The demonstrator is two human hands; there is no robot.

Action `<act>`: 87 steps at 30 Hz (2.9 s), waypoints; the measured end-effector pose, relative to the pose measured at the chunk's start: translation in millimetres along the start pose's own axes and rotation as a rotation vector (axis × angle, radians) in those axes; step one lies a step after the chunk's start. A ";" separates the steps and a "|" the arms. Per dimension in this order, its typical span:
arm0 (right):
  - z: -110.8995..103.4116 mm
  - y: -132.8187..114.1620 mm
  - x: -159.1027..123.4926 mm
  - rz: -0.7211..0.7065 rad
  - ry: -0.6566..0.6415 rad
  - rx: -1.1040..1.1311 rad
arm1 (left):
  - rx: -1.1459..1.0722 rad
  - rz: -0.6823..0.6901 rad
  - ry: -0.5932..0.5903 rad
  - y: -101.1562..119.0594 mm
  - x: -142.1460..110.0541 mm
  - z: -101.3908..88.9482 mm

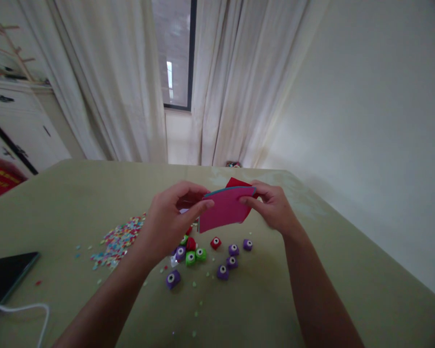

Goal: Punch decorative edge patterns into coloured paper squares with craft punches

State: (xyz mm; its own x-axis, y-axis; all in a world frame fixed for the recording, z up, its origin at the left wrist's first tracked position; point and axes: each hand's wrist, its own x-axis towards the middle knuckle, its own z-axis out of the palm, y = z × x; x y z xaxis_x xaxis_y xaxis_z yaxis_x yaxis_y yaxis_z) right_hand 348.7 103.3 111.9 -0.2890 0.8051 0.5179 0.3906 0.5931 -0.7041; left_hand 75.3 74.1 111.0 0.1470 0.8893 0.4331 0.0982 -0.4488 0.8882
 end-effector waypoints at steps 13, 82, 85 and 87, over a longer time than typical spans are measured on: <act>-2.5 -12.1 -0.5 -0.003 -0.061 -0.080 | -0.179 -0.113 -0.185 6.3 -1.6 -6.8; 21.2 82.2 -4.9 0.626 -0.494 -0.802 | 1.095 -0.384 -0.506 -99.5 26.4 84.0; 33.6 88.3 -9.3 0.676 -0.498 -0.865 | 1.112 -0.385 -0.536 -99.4 28.1 89.7; 38.7 89.6 -10.9 0.692 -0.490 -0.896 | 1.116 -0.390 -0.546 -98.8 28.9 93.2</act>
State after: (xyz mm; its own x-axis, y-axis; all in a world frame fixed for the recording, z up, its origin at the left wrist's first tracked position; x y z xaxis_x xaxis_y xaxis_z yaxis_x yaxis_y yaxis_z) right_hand 353.0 147.6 24.3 -0.0046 0.9789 -0.2045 0.9970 -0.0112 -0.0761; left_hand 161.7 136.0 21.5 0.2766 0.9448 -0.1755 0.9464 -0.2361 0.2204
